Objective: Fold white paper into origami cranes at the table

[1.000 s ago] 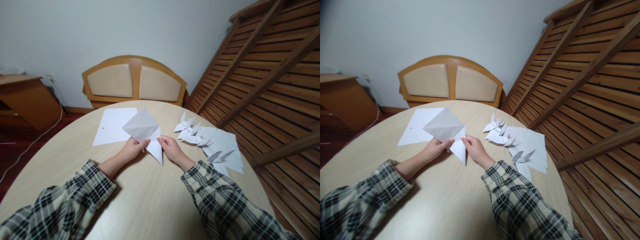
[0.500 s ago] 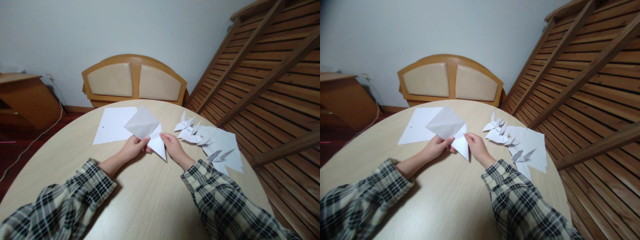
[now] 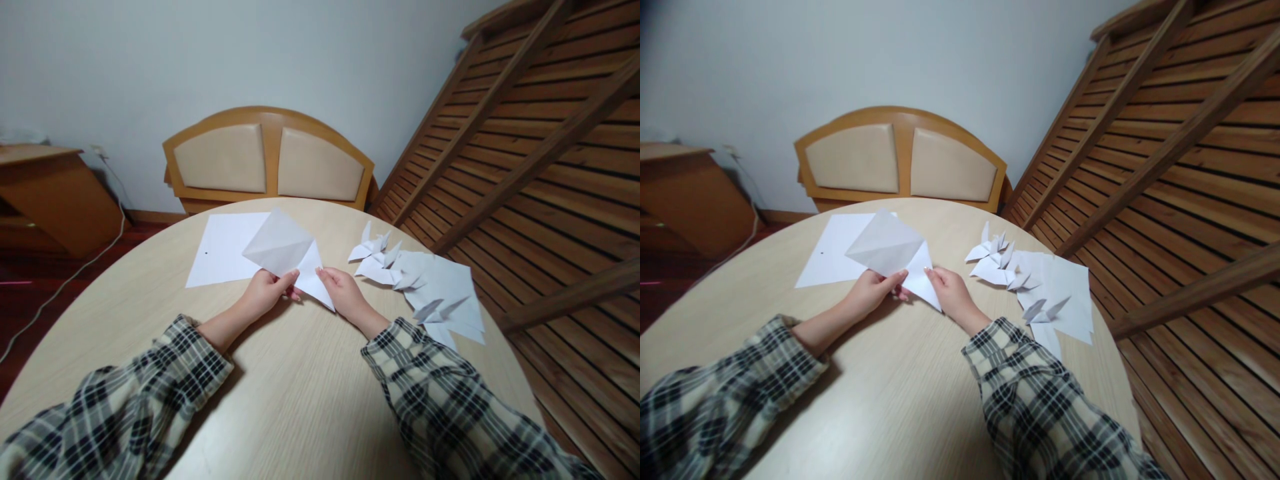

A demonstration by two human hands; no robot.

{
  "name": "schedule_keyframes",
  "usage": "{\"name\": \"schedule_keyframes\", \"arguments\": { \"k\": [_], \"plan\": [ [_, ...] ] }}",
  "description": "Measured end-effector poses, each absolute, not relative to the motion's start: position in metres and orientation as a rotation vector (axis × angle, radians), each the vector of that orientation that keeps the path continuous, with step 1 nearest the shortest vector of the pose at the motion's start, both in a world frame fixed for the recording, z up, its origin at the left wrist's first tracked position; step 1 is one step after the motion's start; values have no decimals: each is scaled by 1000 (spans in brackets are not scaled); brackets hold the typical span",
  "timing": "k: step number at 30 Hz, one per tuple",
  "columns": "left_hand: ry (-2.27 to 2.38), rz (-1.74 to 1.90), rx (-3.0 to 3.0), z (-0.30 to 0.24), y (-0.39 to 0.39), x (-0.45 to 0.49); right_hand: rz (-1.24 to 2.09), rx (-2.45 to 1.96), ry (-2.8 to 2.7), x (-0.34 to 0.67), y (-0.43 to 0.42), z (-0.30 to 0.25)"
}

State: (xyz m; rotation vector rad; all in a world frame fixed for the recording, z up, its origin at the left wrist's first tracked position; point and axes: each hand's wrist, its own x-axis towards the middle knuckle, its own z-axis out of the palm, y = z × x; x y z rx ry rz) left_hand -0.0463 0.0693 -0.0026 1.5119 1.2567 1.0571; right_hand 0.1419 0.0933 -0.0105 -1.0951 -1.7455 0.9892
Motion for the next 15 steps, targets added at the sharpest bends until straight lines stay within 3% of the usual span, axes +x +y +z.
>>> {"name": "schedule_keyframes", "arguments": {
  "k": [15],
  "plan": [
    [1357, 1240, 1308, 1, 72, -46, 1131, -1066, -1789, 140, 87, -6]
  ]
}}
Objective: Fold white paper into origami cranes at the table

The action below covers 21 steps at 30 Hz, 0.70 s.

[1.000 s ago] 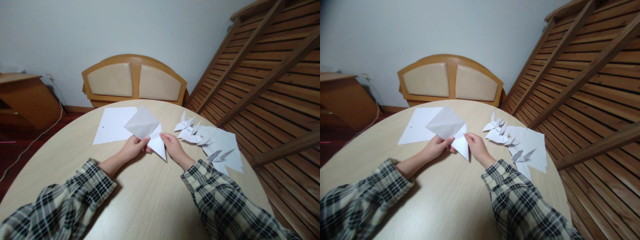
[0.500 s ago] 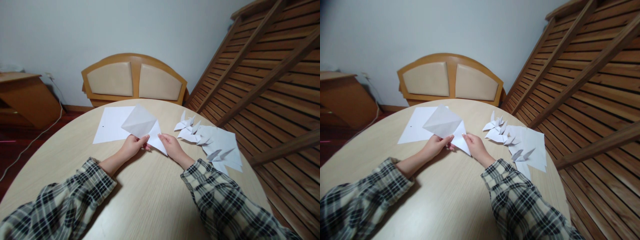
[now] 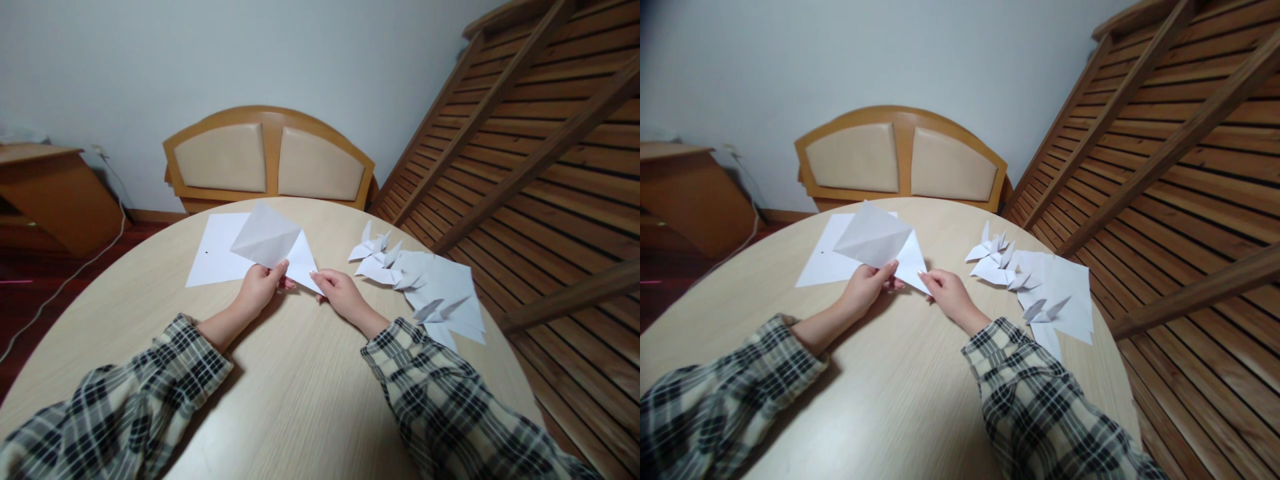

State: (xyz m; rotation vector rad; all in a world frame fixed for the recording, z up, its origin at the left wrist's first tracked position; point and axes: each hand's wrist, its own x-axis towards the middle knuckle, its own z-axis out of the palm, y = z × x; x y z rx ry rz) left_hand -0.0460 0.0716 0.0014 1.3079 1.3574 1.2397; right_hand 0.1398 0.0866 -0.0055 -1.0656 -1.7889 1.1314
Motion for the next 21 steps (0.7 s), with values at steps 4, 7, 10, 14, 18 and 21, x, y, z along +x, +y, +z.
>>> {"name": "schedule_keyframes", "arguments": {
  "k": [4, 7, 10, 14, 18, 21],
  "plan": [
    [1353, 1278, 1308, -3, 74, -46, 1093, -1064, -1815, 141, 89, -9],
    [1317, 1273, 1247, -1, 73, -45, 1056, -1073, -1820, 142, 90, -10],
    [1235, 1289, 1159, 2, 71, -43, 1040, -1096, -1816, 142, 89, -9],
    [1200, 1284, 1135, 2, 71, -42, 1059, -1115, -1799, 142, 86, -6],
    [1227, 1291, 1159, 0, 73, -43, 1082, -1120, -1784, 141, 85, -4],
    [1211, 1316, 1135, 0, 73, -43, 1081, -1104, -1796, 141, 85, -6]
  ]
}}
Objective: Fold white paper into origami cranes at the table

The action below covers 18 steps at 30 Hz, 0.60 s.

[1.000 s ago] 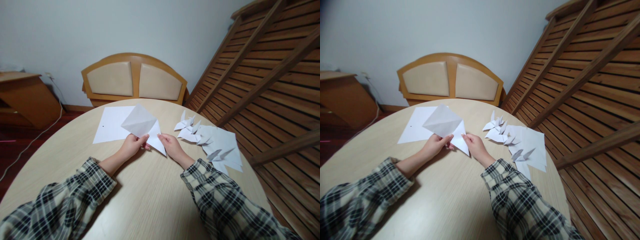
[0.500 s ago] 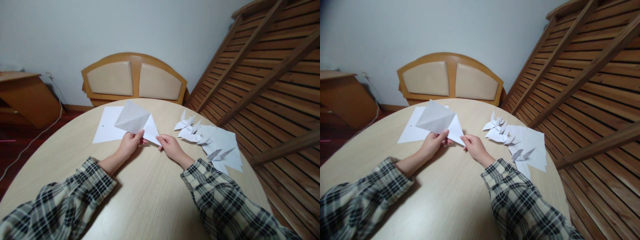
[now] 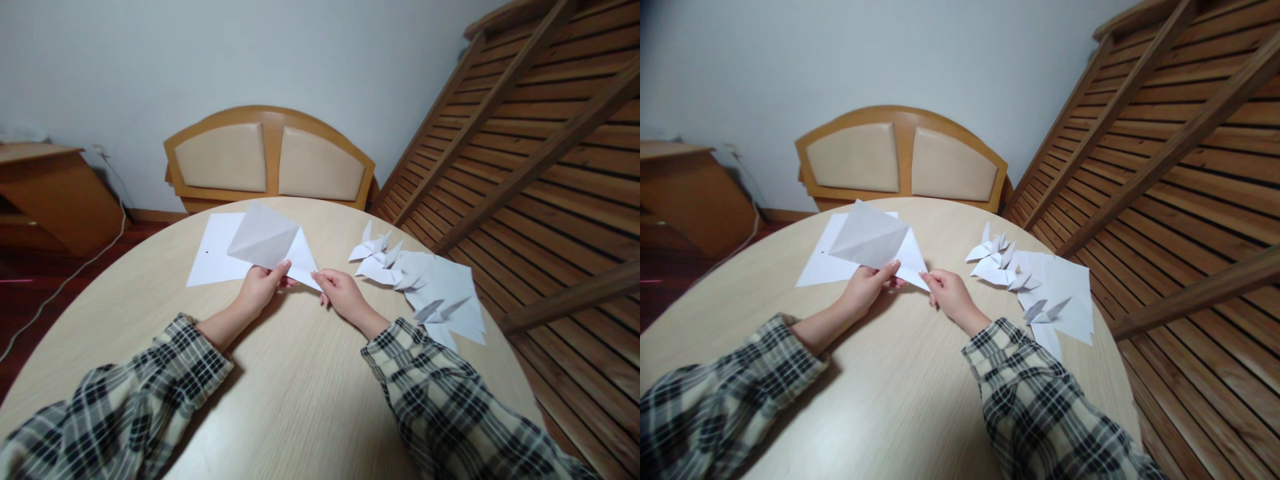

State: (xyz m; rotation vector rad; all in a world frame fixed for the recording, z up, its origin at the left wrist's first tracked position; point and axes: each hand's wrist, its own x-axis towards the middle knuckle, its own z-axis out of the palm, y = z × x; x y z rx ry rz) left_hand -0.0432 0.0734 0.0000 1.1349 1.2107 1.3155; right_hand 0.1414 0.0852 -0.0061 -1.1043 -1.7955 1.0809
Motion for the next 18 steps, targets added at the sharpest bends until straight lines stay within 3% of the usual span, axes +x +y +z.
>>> {"name": "schedule_keyframes", "arguments": {
  "k": [18],
  "plan": [
    [1157, 1401, 978, 1, 74, -42, 1079, -1167, -1837, 143, 84, -5]
  ]
}}
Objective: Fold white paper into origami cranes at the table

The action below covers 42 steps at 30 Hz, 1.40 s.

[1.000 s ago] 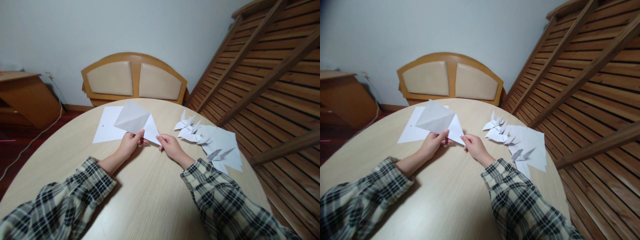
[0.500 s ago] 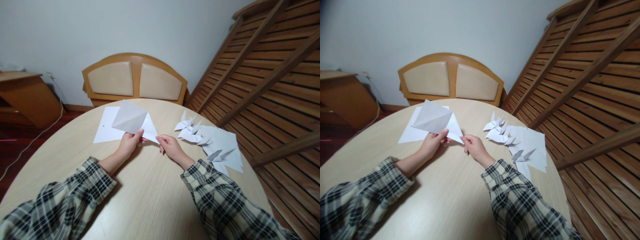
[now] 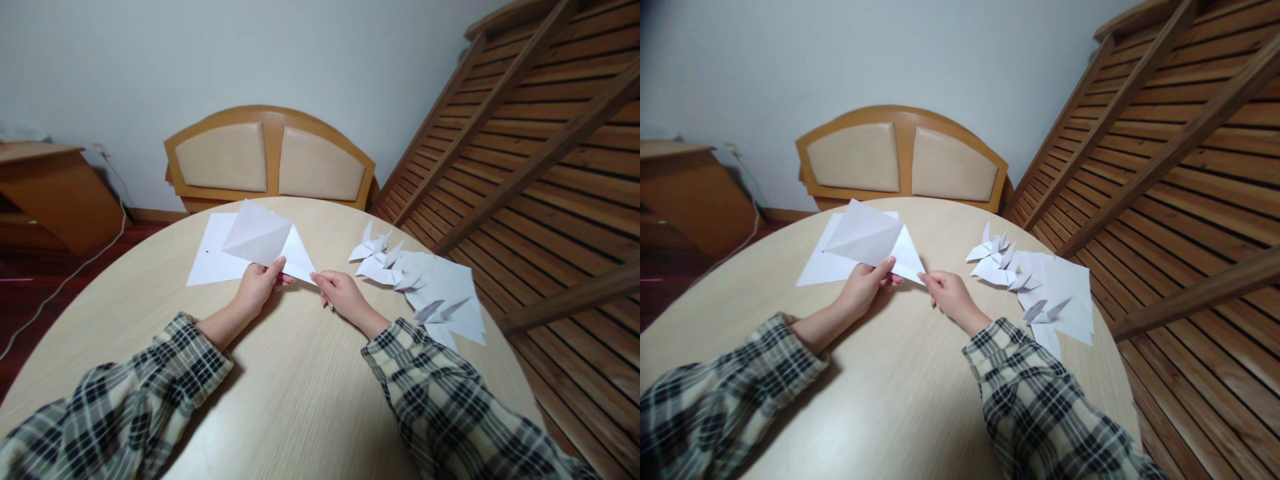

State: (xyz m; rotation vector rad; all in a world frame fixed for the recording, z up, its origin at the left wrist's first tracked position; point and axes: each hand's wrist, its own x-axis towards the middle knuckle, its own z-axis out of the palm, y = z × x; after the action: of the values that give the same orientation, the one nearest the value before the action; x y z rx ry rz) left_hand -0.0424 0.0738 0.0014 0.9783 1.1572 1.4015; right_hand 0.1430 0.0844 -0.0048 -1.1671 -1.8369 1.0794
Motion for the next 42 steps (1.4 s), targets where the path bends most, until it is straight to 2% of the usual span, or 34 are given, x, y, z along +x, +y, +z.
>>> {"name": "schedule_keyframes", "arguments": {
  "k": [10, 16, 42],
  "plan": [
    [1259, 1303, 1194, 4, 71, -43, 1211, -1072, -1708, 142, 85, -5],
    [1260, 1103, 1418, 5, 65, -41, 1077, -1047, -1809, 142, 87, -6],
    [1134, 1021, 1565, -4, 61, -43, 1224, -1033, -1669, 142, 87, -6]
  ]
}}
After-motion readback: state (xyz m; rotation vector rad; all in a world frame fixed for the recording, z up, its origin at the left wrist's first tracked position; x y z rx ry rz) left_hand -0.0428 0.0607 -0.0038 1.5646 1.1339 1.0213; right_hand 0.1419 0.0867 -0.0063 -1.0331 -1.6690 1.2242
